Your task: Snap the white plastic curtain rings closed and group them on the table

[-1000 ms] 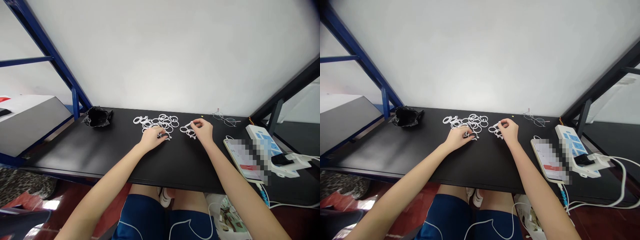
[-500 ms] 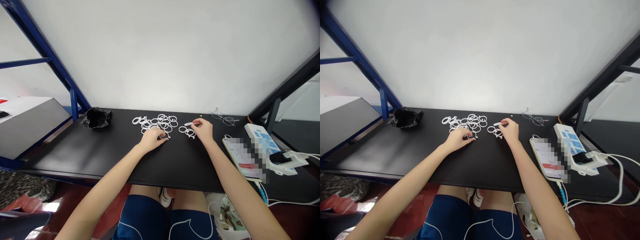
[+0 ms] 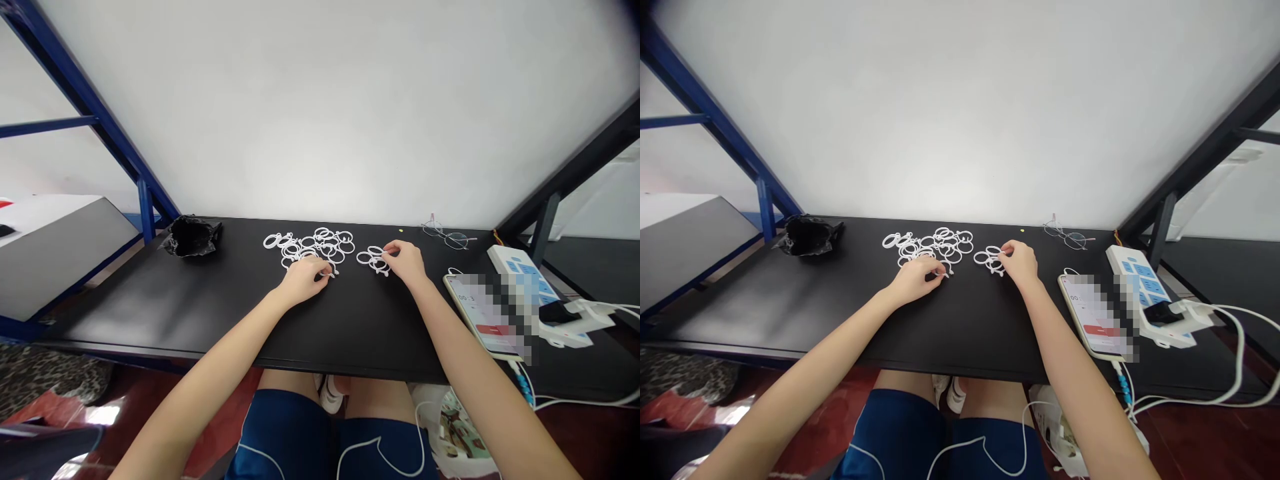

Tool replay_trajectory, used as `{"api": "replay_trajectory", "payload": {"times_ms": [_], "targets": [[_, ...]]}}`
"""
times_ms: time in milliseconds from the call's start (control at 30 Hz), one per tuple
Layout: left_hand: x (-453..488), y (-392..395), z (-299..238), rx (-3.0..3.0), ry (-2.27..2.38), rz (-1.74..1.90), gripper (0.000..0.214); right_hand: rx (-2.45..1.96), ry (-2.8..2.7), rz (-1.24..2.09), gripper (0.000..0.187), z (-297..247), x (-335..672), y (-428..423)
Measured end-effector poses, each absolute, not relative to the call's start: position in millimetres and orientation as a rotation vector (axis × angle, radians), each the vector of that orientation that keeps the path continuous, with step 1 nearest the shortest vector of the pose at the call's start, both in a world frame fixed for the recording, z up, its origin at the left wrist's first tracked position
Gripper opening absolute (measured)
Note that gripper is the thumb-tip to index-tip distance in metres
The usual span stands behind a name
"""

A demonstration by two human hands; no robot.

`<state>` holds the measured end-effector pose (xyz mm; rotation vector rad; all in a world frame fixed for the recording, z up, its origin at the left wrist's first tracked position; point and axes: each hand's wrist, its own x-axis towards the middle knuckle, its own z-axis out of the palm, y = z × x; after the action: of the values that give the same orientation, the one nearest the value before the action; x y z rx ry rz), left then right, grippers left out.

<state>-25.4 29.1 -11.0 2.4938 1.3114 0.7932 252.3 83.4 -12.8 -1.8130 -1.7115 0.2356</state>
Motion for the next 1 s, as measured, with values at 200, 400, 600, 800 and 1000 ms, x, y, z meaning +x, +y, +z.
{"api": "replay_trajectory", "payload": {"times_ms": [200, 400, 600, 800, 1000], "targets": [[-25.0, 28.0, -9.8, 2.469, 1.298, 0.795, 0.011, -1.780, -1.746, 0.111, 0.013, -11.7, 244.8, 78.8], [-24.9, 28.4, -10.2, 2.478, 1.295, 0.793, 0.012, -1.394, -2.022, 0.064, 0.015, -22.5, 232.8, 81.8], [-25.1, 28.4, -10.1, 2.483, 1.291, 0.799, 0.013, -1.395, -2.097, 0.122, 0.015, -33.4, 234.8, 88.4], [-24.0, 27.8, -11.5, 2.486, 1.258, 0.829, 0.012, -1.584, -1.955, 0.131, 0.017, -31.9, 239.2, 89.7], [-23.2, 27.9, -13.9, 2.452, 1.227, 0.911, 0.012, -1.584, -1.899, 0.137, 0.016, -30.3, 237.2, 88.4]]}}
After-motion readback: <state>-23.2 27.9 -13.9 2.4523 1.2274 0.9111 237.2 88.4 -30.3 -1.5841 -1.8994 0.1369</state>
